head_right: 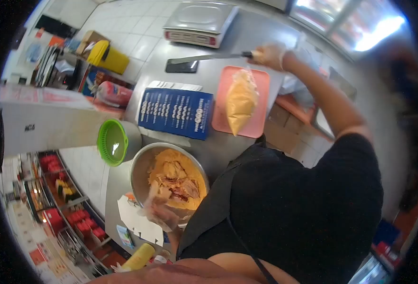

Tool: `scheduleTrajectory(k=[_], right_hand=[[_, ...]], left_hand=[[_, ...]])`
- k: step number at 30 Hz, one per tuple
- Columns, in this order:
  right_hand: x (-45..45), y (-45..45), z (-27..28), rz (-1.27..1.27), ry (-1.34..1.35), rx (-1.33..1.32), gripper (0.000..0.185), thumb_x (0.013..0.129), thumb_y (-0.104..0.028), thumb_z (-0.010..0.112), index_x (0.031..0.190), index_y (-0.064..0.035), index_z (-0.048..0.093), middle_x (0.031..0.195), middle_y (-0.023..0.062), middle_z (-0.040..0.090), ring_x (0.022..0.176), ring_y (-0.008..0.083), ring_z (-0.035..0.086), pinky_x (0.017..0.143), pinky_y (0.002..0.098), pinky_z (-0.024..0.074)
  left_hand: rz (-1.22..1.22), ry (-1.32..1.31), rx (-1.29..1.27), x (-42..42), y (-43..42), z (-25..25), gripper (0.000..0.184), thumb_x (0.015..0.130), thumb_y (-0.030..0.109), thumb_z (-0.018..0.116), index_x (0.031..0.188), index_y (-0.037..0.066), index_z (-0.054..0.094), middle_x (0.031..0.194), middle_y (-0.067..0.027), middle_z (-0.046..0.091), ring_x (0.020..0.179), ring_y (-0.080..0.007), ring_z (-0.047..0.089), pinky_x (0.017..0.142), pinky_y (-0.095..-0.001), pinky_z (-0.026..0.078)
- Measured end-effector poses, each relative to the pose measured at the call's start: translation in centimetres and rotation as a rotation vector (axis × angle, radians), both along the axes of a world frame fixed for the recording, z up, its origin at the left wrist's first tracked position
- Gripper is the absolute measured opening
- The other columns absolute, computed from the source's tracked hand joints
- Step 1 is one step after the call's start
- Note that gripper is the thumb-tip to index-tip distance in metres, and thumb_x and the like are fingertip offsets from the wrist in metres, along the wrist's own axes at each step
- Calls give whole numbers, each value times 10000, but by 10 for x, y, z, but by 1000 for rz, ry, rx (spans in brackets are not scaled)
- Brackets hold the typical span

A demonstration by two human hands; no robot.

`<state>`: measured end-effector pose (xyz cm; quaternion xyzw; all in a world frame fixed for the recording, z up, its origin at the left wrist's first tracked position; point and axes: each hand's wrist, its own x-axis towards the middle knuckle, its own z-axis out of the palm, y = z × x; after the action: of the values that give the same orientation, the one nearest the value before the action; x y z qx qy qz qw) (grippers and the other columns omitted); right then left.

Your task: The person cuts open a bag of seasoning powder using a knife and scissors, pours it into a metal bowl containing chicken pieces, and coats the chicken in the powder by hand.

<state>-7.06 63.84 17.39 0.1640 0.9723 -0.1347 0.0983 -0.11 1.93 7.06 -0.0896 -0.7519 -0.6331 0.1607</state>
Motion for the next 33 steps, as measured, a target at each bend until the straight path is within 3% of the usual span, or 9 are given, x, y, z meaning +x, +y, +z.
scheduleTrajectory(k=[3, 6, 9, 10, 15, 19, 24, 27, 33], right_hand=[[112, 4, -70, -169, -8, -83, 639, 928, -677, 543, 924, -51, 670, 747, 151, 642, 703, 290, 641, 699, 437, 499], [203, 12, -154, -68, 232, 91, 546, 931, -607, 576, 941, -66, 647, 718, 98, 617, 681, 249, 648, 671, 407, 521], [230, -8, -124, -512, 30, -488, 298, 964, -394, 601, 1119, -142, 636, 794, 97, 636, 684, 245, 642, 637, 402, 534], [234, -16, -109, -692, -37, -667, 269, 971, -363, 609, 1127, -147, 638, 796, 95, 636, 670, 241, 634, 622, 398, 531], [254, 2, -100, -803, 121, -759, 551, 897, -579, 683, 701, -72, 596, 611, 26, 536, 501, 160, 535, 503, 340, 449], [279, 22, -140, -760, 263, -862, 514, 865, -597, 712, 741, -107, 621, 630, -12, 522, 515, 116, 486, 497, 312, 411], [269, 20, -123, -952, 82, -995, 478, 875, -559, 728, 746, -111, 617, 630, -23, 508, 548, 101, 478, 495, 310, 398], [264, 21, -121, -885, 39, -1075, 450, 903, -541, 707, 797, -107, 643, 647, -19, 518, 552, 105, 490, 508, 307, 415], [254, 16, -159, -682, 160, -1156, 449, 965, -560, 603, 932, -126, 711, 672, 8, 565, 545, 117, 540, 489, 332, 446]], left_hand=[[-329, 256, -267, -69, 64, 56, 605, 1043, 552, 387, 1175, 2, 601, 957, -126, 606, 789, -228, 602, 722, -332, 507], [-688, 518, -638, -121, 190, 107, 276, 969, 94, 474, 1162, 3, 650, 1043, -140, 694, 803, -328, 608, 708, -443, 461], [-882, 504, -702, -144, 312, 79, 357, 951, 276, 546, 1211, 41, 612, 1132, -179, 679, 1002, -369, 646, 893, -440, 520], [-835, 730, -1022, -146, 347, 68, 373, 948, 319, 556, 1210, 58, 600, 1120, -184, 680, 1054, -361, 651, 924, -440, 520], [-999, 219, -1428, -141, 465, 35, 323, 986, 309, 517, 1213, 93, 592, 1165, -154, 677, 1110, -323, 658, 913, -415, 532], [-1162, 598, -1213, -196, 466, -36, 305, 969, 335, 563, 936, 53, 673, 917, -167, 682, 957, -348, 668, 849, -460, 519], [-1246, 972, -1206, -186, 448, 18, 155, 839, 252, 677, 913, 119, 649, 949, -113, 645, 942, -341, 610, 821, -468, 485], [-1279, 1013, -718, -168, 434, 32, 144, 806, 190, 701, 936, 137, 667, 901, -101, 624, 909, -353, 593, 799, -507, 468], [-1148, 762, -942, -138, 409, 32, 164, 836, 166, 667, 988, 104, 670, 877, -135, 607, 826, -355, 599, 728, -465, 497]])
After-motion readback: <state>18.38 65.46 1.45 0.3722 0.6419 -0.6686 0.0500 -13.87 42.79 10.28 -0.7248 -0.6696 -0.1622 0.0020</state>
